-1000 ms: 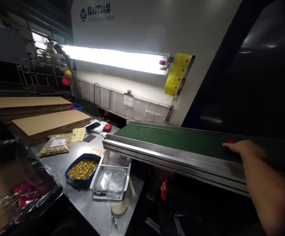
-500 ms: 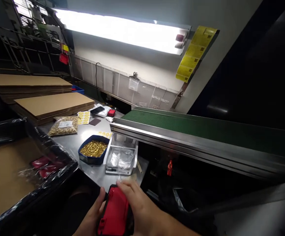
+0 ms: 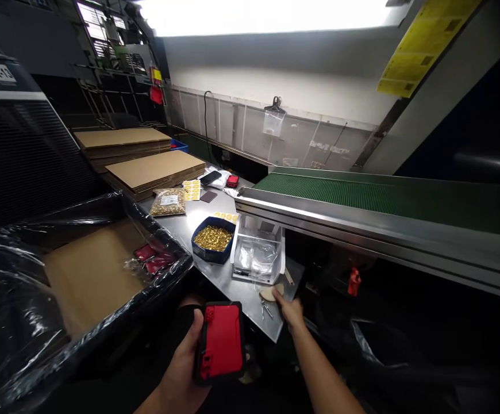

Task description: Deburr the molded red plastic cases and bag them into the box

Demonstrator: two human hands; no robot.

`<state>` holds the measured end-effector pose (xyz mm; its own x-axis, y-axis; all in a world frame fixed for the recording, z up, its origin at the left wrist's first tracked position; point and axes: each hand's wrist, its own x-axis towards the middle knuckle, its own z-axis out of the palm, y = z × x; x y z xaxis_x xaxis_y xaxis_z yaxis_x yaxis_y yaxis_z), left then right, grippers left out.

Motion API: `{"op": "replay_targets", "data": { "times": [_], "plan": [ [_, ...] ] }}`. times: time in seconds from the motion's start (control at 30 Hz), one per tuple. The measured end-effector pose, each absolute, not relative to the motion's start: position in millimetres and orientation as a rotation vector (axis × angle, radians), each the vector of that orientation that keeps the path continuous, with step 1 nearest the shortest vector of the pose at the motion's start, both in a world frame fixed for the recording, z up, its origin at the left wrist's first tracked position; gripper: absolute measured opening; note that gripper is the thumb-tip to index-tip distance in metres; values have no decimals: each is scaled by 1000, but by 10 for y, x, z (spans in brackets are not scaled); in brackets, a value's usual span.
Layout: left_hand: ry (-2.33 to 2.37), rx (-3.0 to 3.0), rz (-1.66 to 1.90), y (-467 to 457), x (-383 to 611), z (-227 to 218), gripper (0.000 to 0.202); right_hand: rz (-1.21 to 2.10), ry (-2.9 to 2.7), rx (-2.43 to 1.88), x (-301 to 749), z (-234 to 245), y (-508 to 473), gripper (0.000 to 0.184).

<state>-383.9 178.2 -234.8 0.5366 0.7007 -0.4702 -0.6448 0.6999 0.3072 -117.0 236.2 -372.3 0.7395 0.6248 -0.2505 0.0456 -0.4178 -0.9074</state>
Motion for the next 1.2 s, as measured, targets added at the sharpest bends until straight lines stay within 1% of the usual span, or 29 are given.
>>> {"op": "replay_targets", "data": {
  "times": [0.07, 0.1, 0.17, 0.23, 0.37, 0.43, 0.47, 0.5, 0.57, 0.6, 0.63, 0.7, 0.73, 0.83, 0.9, 1.03, 1.2],
  "plan": [
    [618, 80, 832, 1768, -3890, -2373, 59, 818, -441, -1869, -1089, -3773, 2322, 38],
    [616, 70, 842, 1763, -3921, -2390, 58, 866, -399, -1849, -1032, -3784, 2283, 36],
    [623, 57, 842, 1759, -3984, -2424, 59, 897, -321, -1828, -906, -3778, 2192, 39],
    [647, 67, 834, 1762, -4030, -2446, 60, 854, -256, -1816, -818, -3712, 2100, 45],
    [618, 107, 850, 1773, -4019, -2420, 64, 826, -288, -1689, -1044, -3319, 1854, 55],
    [607, 113, 857, 1768, -3972, -2390, 68, 904, -410, -1607, -1369, -3005, 1663, 53],
    [621, 115, 861, 1761, -3946, -2377, 70, 947, -510, -1570, -1551, -2838, 1562, 47],
    [640, 118, 862, 1749, -3921, -2368, 72, 997, -783, -1472, -1727, -2677, 1467, 37],
    [669, 125, 860, 1719, -3882, -2358, 75, 899, -1151, -1282, -2019, -2408, 1324, 20],
    [677, 130, 858, 1701, -3869, -2355, 76, 834, -1281, -1214, -2122, -2313, 1282, 18],
    [680, 137, 852, 1683, -3858, -2352, 77, 778, -1371, -1160, -2193, -2248, 1258, 22],
    [687, 152, 849, 1652, -3842, -2339, 78, 731, -1490, -1081, -2259, -2192, 1254, 32],
    [699, 162, 854, 1639, -3833, -2329, 78, 728, -1522, -1056, -2264, -2191, 1263, 32],
    [747, 180, 870, 1613, -3804, -2300, 76, 725, -1531, -1075, -2239, -2218, 1293, 20],
    [779, 190, 867, 1601, -3784, -2294, 71, 727, -1525, -1102, -2222, -2232, 1296, 17],
    [817, 200, 829, 1571, -3760, -2322, 62, 752, -1536, -1072, -2216, -2252, 1290, 17],
    [853, 189, 809, 1542, -3757, -2357, 61, 786, -1539, -1044, -2218, -2309, 1297, 18]
  ]
}}
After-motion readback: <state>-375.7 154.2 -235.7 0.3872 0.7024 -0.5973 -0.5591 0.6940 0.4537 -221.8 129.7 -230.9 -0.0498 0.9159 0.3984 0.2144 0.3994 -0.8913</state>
